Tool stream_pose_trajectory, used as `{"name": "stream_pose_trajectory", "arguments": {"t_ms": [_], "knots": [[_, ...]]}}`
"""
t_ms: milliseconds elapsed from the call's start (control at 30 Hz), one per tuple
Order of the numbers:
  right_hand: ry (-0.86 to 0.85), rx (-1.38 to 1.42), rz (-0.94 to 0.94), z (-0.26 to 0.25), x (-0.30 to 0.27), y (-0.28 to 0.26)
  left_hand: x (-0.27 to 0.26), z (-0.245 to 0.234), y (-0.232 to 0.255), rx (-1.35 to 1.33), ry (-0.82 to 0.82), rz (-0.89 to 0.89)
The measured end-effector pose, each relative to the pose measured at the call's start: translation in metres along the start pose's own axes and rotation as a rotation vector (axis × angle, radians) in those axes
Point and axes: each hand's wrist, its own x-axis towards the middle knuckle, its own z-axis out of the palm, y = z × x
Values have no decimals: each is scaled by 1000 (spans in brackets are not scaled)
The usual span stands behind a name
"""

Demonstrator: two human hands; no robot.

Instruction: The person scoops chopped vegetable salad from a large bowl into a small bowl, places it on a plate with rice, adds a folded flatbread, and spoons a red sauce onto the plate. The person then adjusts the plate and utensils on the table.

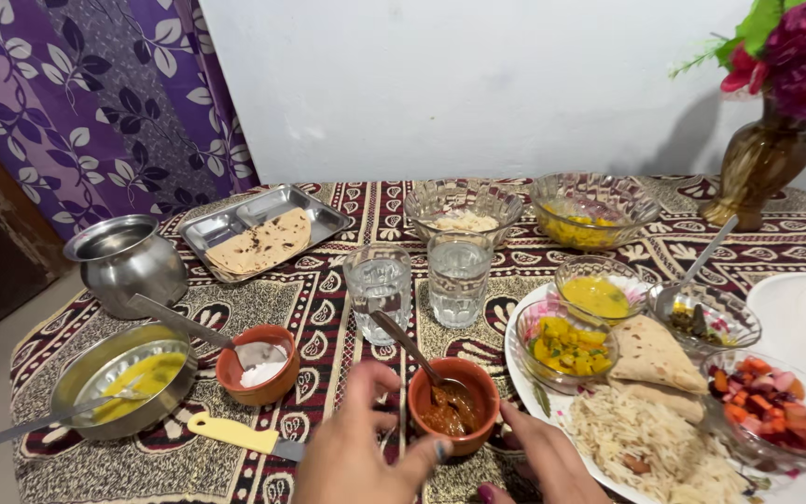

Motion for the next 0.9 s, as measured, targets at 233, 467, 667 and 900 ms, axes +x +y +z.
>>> {"name": "stream_pose_trajectory", "arguments": {"t_ms": [233, 467, 667, 900], "knots": [[35, -14, -27, 1, 3, -7, 39, -12, -7, -509, 131, 84], [148, -66, -245, 3, 6, -18, 45, 9, -5, -636, 61, 206], [138, -49, -114, 3, 6, -27, 23, 4, 16, -497, 194, 267], [128, -28, -48, 5, 4, -25, -1, -7, 26, -347, 540, 672]]}}
